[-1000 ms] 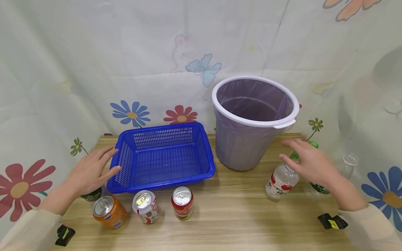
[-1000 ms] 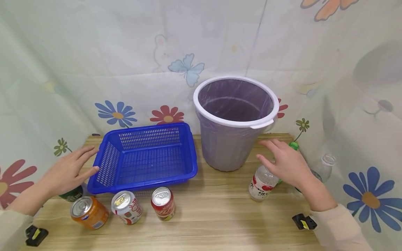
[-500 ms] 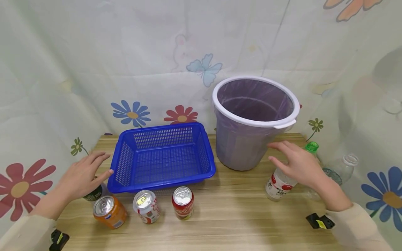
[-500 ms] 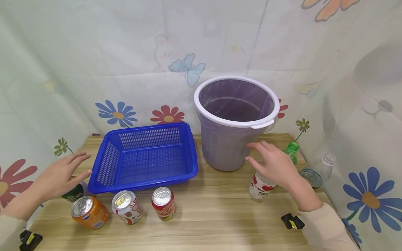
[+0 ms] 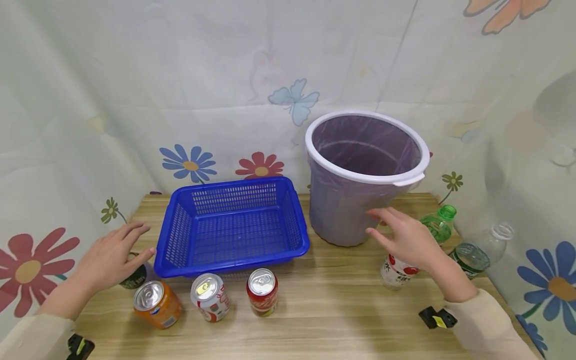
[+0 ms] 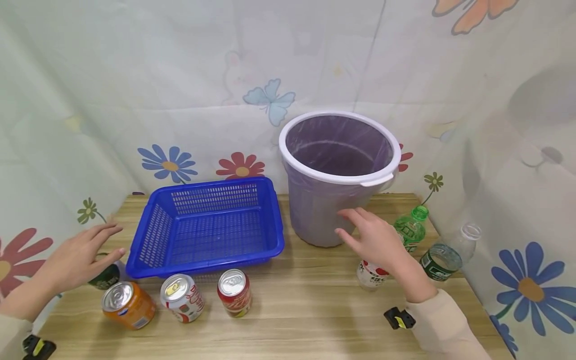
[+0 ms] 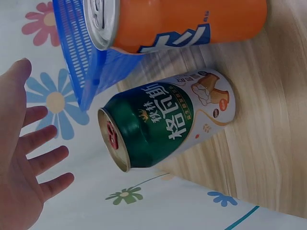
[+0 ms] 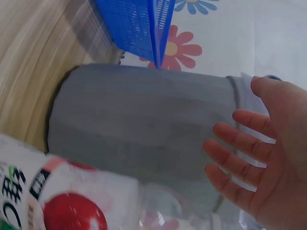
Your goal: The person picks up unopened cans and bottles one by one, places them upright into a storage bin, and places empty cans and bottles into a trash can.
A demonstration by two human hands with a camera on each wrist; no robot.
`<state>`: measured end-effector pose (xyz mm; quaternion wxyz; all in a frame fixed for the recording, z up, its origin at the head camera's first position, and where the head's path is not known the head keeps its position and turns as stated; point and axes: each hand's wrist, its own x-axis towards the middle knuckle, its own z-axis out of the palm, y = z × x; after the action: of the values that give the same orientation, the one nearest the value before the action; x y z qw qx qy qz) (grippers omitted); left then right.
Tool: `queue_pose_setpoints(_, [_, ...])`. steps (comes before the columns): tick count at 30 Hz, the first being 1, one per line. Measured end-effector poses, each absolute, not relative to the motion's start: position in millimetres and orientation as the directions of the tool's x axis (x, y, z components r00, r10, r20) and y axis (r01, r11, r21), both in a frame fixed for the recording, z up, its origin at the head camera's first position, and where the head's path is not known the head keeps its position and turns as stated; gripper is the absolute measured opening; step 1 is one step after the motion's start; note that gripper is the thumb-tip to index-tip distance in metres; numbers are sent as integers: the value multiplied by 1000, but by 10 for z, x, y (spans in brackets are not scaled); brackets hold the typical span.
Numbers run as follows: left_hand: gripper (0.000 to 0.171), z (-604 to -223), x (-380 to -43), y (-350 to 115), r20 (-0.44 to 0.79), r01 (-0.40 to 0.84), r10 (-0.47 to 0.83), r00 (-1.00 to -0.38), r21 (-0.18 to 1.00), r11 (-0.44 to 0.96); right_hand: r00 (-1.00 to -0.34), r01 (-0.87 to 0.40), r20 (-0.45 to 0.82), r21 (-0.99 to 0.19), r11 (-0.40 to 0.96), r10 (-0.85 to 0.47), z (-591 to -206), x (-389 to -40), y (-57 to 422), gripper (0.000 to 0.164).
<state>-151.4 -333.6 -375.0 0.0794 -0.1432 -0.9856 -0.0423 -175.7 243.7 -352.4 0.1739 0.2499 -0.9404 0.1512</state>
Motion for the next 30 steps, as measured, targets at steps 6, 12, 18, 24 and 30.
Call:
queue_pose_setpoints(6, [63,-3790,-1496,-3397,189,280,263,-946,69,958,-828,-515,381,-228,827,-411,-3614,-1780,2323,36])
queue_pose_setpoints(12, [61,-3820,-1478,-3446,222,284,263,-939,67,956,-849,-487,369,-268,831,-379,-3703,-1805,2257,36])
queue_pose_setpoints(18, [61,-3876,-1457,-3502,235,279,257,-937,67,958,-859,-478,372,-337,811,-352,-3797,-1848,2219,34])
queue_pose_setpoints(24, [65,-3907,-1450,-3542,192,252,233,-953,82,964,-888,-437,333,-398,806,-317,-3893,-1906,2160,37])
queue_pose_setpoints(30, [66,-3937,-1456,-3566,164,249,230,-959,106,963,-889,-438,339,-422,794,-310,-3981,-1975,2056,36])
